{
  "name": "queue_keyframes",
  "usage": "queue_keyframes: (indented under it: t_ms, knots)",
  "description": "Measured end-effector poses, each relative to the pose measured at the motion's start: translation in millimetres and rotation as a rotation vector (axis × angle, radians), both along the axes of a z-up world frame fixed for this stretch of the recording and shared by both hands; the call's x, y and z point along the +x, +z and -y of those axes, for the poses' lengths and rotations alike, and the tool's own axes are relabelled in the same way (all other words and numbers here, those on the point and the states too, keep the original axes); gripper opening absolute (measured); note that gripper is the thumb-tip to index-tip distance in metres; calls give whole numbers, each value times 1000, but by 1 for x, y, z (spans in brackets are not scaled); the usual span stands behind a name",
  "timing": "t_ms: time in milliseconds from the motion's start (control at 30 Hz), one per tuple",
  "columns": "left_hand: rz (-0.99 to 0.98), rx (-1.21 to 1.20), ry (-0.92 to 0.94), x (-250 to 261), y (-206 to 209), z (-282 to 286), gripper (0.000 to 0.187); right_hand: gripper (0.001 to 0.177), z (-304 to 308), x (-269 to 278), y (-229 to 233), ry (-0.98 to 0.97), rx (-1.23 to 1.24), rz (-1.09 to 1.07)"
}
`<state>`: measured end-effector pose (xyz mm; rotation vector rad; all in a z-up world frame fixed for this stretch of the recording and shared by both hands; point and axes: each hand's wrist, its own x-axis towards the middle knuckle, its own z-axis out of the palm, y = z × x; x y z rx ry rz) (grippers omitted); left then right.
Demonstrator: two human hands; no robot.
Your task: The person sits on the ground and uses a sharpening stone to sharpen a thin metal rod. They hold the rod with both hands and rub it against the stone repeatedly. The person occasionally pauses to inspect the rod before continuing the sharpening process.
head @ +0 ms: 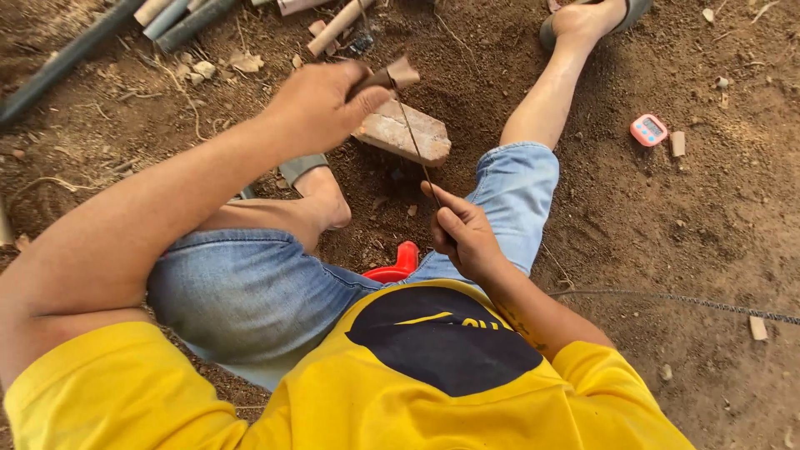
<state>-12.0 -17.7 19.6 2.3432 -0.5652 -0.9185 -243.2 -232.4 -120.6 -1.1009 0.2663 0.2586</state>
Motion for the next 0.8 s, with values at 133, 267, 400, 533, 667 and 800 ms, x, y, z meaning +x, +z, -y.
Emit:
queue_keyframes:
  t_ms: [133,267,400,533,667,800]
  knots:
    - [106,32,-149,5,-22,-1,47,64,1,8,0,-49,57,-43]
    - [242,1,-109,11,-23,-7,54,64,-1,11,5,-44,78,-56]
    - [180,-139,-137,4,-21,-16,62,50,-10,-2,-38,-110,55,58]
    - [169,-99,-159,8,-15,-15,66,48,-8,6,-37,-110,73,43]
    - [256,-106,-193,6,-8,-16,68,48,-8,12,-29,-103,56,43]
    - [229,-90,-164,3,-12,-16,65,48,-8,4,-41,-101,74,5]
